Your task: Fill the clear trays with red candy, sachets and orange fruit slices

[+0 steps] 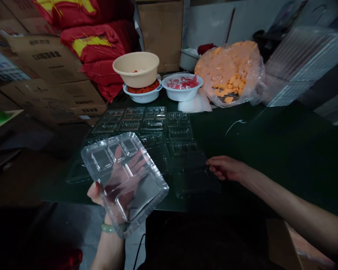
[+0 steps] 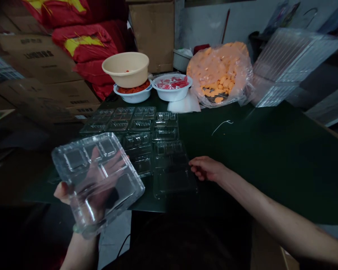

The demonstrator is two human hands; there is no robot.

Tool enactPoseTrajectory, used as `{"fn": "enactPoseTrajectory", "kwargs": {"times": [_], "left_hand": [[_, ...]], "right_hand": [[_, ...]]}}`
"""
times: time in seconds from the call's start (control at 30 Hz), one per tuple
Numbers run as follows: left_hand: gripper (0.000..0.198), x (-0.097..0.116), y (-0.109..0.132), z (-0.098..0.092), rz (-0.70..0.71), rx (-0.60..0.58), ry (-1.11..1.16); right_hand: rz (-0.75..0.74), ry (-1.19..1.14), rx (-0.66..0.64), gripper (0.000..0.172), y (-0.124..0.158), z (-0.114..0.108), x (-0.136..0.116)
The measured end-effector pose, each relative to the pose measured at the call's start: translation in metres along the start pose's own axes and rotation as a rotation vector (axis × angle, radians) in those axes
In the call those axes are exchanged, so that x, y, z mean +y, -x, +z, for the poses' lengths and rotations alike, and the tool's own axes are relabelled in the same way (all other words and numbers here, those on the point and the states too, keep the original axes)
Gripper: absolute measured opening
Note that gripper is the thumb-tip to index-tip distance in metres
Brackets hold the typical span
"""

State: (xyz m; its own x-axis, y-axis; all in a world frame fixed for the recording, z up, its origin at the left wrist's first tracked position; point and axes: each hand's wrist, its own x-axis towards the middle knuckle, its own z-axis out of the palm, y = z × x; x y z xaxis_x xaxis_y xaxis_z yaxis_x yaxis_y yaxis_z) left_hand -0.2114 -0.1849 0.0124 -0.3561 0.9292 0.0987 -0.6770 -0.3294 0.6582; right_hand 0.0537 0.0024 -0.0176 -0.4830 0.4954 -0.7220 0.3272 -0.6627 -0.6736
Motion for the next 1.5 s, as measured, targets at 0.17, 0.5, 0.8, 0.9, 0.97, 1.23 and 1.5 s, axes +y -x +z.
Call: {"fn": "enactPoseTrajectory", "kwargs": {"times": [0.17, 0.5, 0.8, 0.9, 0.97, 1.23, 1.5], "left_hand": [[0.072, -0.002, -0.001, 0.004, -0.005, 0.015, 0.062], [0.043, -0.06, -0.011, 0.078, -0.226, 0.031, -0.047], [0.06, -0.088, -0.022, 0.096, -0.389, -0.143, 0.032], [0.059, -0.09, -0.024, 0.096, -0.392, -0.115, -0.01], [0.051, -0.092, -0.026, 0.095, -0.297, -0.04, -0.052], [0.047, -0.076, -0.042, 0.084, -0.207, 0.014, 0.075], [0.08, -0.05, -0.046, 0.055, -0.231, -0.047, 0.078]], "right_hand": [[-0.312, 0.202, 0.223, 0.014, 0.012, 0.009, 0.011], [-0.976, 0.823, -0.136, 0.021, 0.091, 0.105, -0.024], [-0.592, 0.422, -0.468, 0.03, 0.056, 0.072, -0.03], [-0.648, 0.47, -0.464, 0.03, 0.06, 0.071, -0.03], [-0.789, 0.567, -0.354, 0.024, 0.069, 0.078, -0.028], [-1.075, 0.661, 0.012, 0.021, 0.104, 0.051, -0.047], [-0.64, 0.005, 0.137, 0.025, -0.002, -0.087, -0.082]]}}
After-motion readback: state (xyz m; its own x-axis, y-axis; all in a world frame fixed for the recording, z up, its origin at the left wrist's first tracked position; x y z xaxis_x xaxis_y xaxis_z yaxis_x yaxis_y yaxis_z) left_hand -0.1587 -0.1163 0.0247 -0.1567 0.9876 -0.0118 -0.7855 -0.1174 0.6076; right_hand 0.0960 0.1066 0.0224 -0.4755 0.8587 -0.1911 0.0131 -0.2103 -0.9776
